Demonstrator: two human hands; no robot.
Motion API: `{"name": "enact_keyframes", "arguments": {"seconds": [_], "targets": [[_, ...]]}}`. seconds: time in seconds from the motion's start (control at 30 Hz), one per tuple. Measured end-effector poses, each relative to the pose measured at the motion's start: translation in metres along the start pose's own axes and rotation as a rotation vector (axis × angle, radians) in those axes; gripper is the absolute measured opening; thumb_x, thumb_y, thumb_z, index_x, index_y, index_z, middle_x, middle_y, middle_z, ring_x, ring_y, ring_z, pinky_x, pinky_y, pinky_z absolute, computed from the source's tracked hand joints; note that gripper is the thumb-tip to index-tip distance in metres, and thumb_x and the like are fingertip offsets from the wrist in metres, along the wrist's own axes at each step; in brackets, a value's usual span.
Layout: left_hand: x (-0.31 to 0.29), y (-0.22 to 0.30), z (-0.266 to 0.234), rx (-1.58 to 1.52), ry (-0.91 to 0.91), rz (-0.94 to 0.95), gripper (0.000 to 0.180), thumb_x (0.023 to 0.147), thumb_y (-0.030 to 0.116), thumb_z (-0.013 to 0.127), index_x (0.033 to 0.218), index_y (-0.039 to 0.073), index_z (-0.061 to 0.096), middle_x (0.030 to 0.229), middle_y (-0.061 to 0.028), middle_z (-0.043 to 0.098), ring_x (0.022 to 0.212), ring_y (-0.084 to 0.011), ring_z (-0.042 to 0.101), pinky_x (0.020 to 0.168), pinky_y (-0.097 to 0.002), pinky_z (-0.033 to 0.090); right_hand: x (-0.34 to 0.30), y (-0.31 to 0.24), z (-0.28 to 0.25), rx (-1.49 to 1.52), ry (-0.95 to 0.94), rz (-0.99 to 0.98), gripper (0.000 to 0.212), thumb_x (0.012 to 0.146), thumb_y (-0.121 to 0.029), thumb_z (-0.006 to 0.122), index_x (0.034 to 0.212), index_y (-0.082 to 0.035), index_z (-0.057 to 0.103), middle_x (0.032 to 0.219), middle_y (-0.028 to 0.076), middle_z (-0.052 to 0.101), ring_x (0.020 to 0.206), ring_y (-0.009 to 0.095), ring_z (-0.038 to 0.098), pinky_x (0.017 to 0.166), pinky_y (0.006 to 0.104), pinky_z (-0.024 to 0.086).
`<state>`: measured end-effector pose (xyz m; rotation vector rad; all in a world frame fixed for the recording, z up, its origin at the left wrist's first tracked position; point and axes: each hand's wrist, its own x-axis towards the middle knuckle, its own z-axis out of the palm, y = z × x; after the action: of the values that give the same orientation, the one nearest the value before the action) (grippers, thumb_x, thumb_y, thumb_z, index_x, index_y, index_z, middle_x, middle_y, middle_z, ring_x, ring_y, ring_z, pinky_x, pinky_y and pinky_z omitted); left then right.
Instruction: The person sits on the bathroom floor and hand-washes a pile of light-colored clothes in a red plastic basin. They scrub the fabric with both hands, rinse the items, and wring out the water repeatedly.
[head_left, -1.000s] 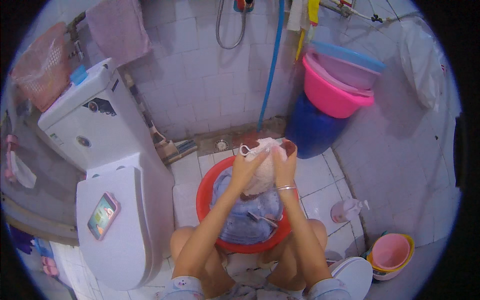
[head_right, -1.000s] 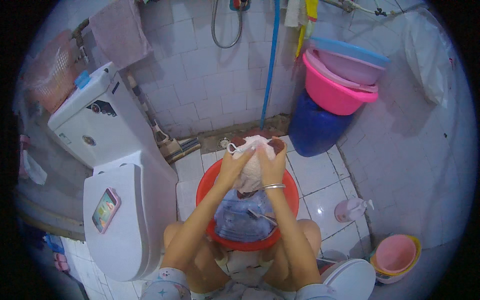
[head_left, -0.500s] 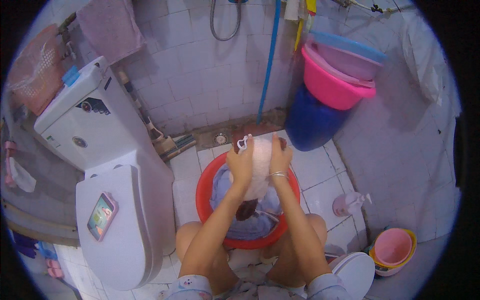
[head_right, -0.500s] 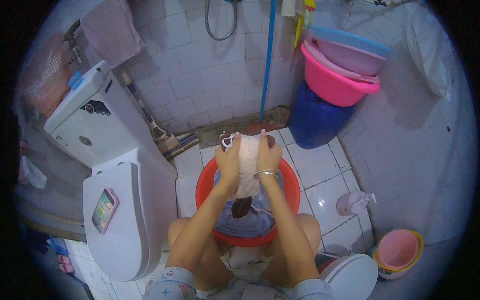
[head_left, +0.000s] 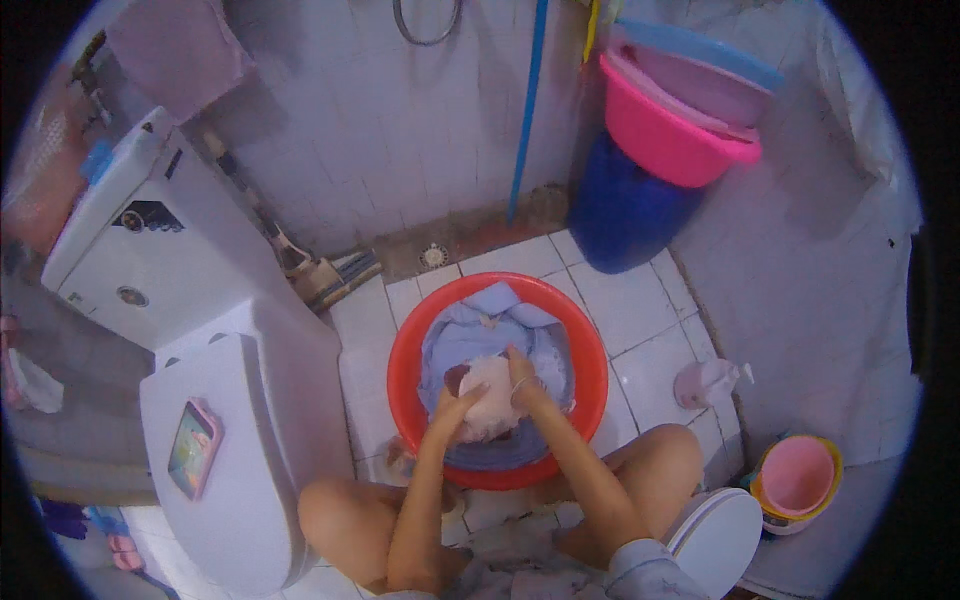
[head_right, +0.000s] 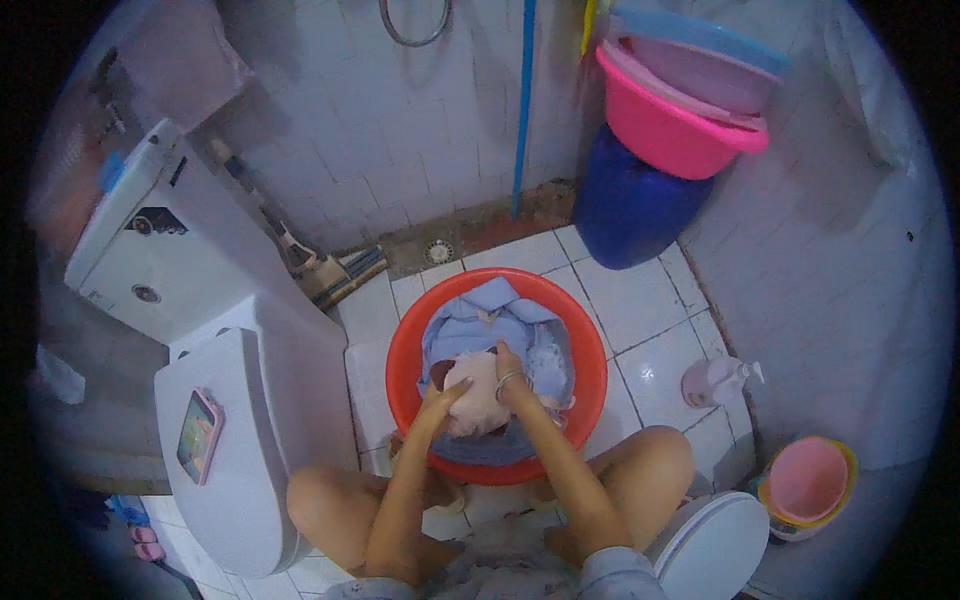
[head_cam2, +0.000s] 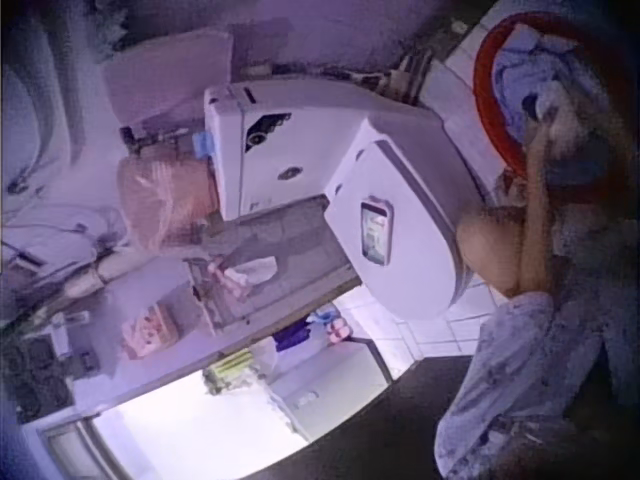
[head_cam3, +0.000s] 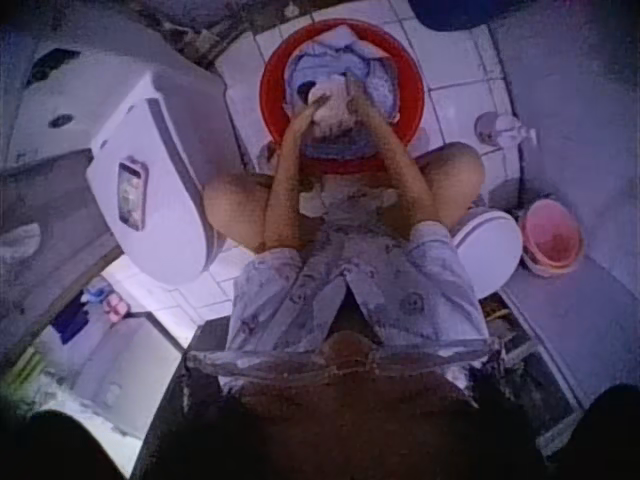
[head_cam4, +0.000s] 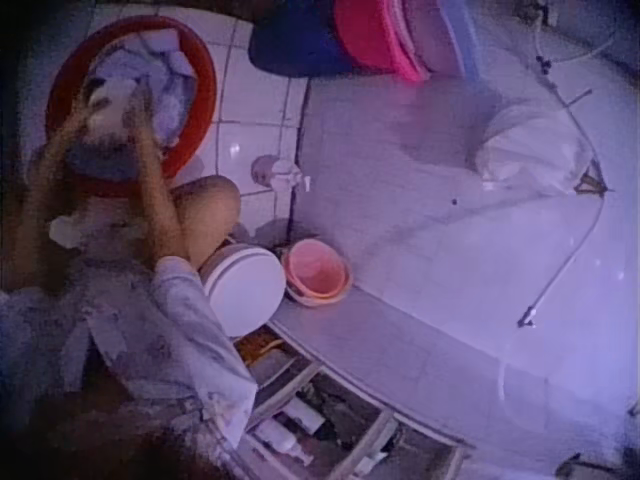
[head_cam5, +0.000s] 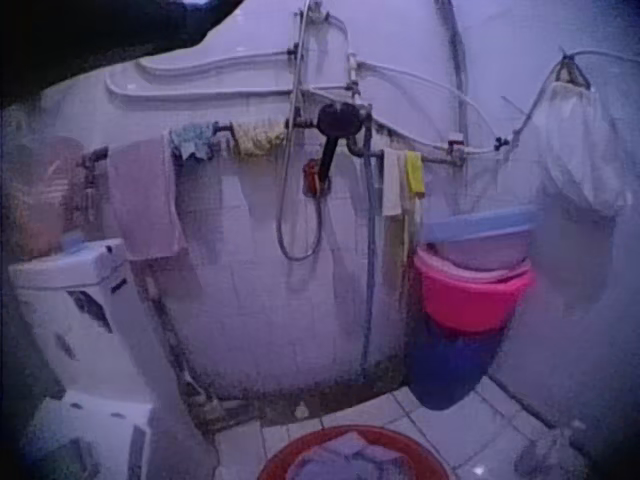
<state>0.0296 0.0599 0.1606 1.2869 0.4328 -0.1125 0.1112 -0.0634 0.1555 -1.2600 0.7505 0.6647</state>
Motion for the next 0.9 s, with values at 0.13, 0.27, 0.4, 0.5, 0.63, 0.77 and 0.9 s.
{"name": "enact_keyframes", "arguments": {"seconds": [0.13, 0.27, 0.4, 0.5, 0.63, 0.77, 0.9], "targets": [[0.005, -0.060, -0.024, -0.397, 0.097, -0.227, 0.056, 0.077, 0.020, 0.064, 0.123, 0.001, 0.039, 0.119, -0.0116, 0.048, 0.107, -0.0228, 0.048, 0.088, -0.0315, 0.041, 0.085, 0.082, -0.060, 0.366, 0.012, -0.055, 0.040, 0.084, -0.042, 0.046, 0.100, -0.006, 0.053, 0.093, 0.009, 0.056, 0.082, 0.022, 0.055, 0.072, 0.0374, 0.045], [0.002, -0.067, -0.055, -0.728, 0.157, -0.131, 0.051, 0.083, 0.028, 0.055, 0.124, 0.002, 0.039, 0.118, -0.0109, 0.049, 0.108, -0.0223, 0.049, 0.089, -0.0345, 0.041, 0.099, 0.132, -0.125, -1.130, 0.187, -0.686, 0.031, 0.079, -0.024, 0.053, 0.103, -0.005, 0.052, 0.086, 0.015, 0.056, 0.080, 0.029, 0.056, 0.067, 0.0389, 0.048], [0.020, -0.079, -0.058, -0.706, 0.162, -0.127, 0.052, 0.085, 0.033, 0.052, 0.126, 0.005, 0.037, 0.122, -0.0106, 0.047, 0.112, -0.0258, 0.046, 0.095, -0.0388, 0.036, 0.099, 0.149, -0.153, -1.685, 0.191, -0.849, 0.031, 0.077, -0.021, 0.053, 0.104, -0.006, 0.051, 0.097, 0.017, 0.054, 0.092, 0.034, 0.054, 0.070, 0.0424, 0.047], [0.027, -0.088, -0.054, -0.753, 0.192, -0.131, 0.051, 0.085, 0.031, 0.053, 0.126, 0.006, 0.037, 0.123, -0.0107, 0.046, 0.112, -0.0252, 0.046, 0.094, -0.0388, 0.037, 0.101, 0.144, -0.161, -1.697, 0.135, -0.847, 0.032, 0.079, -0.020, 0.051, 0.107, -0.006, 0.049, 0.096, 0.017, 0.054, 0.088, 0.034, 0.055, 0.072, 0.0432, 0.047], [0.033, -0.092, -0.051, -0.708, 0.295, -0.192, 0.049, 0.084, 0.027, 0.055, 0.124, 0.005, 0.038, 0.121, -0.0110, 0.047, 0.111, -0.0250, 0.047, 0.093, -0.0384, 0.039, 0.092, 0.105, -0.147, -1.580, 0.189, -0.530, 0.034, 0.080, -0.017, 0.050, 0.111, -0.006, 0.044, 0.097, 0.020, 0.055, 0.085, 0.036, 0.057, 0.071, 0.0460, 0.046], [0.038, -0.098, -0.045, -0.714, 0.261, -0.237, 0.051, 0.082, 0.028, 0.057, 0.124, 0.003, 0.040, 0.115, -0.0115, 0.052, 0.106, -0.0243, 0.051, 0.089, -0.0379, 0.042, 0.091, 0.079, -0.140, -1.365, 0.472, -0.371, 0.038, 0.084, -0.018, 0.043, 0.120, -0.008, 0.037, 0.082, 0.023, 0.059, 0.076, 0.042, 0.058, 0.067, 0.0504, 0.046], [0.043, -0.104, -0.033, -0.834, 0.193, -0.271, 0.051, 0.083, 0.029, 0.056, 0.123, 0.003, 0.041, 0.116, -0.0111, 0.051, 0.106, -0.0250, 0.050, 0.088, -0.0402, 0.042, 0.101, 0.087, -0.138, -1.428, 0.454, -0.234, 0.043, 0.086, -0.022, 0.044, 0.125, -0.006, 0.034, 0.092, 0.026, 0.057, 0.087, 0.042, 0.056, 0.076, 0.0469, 0.045]]}}
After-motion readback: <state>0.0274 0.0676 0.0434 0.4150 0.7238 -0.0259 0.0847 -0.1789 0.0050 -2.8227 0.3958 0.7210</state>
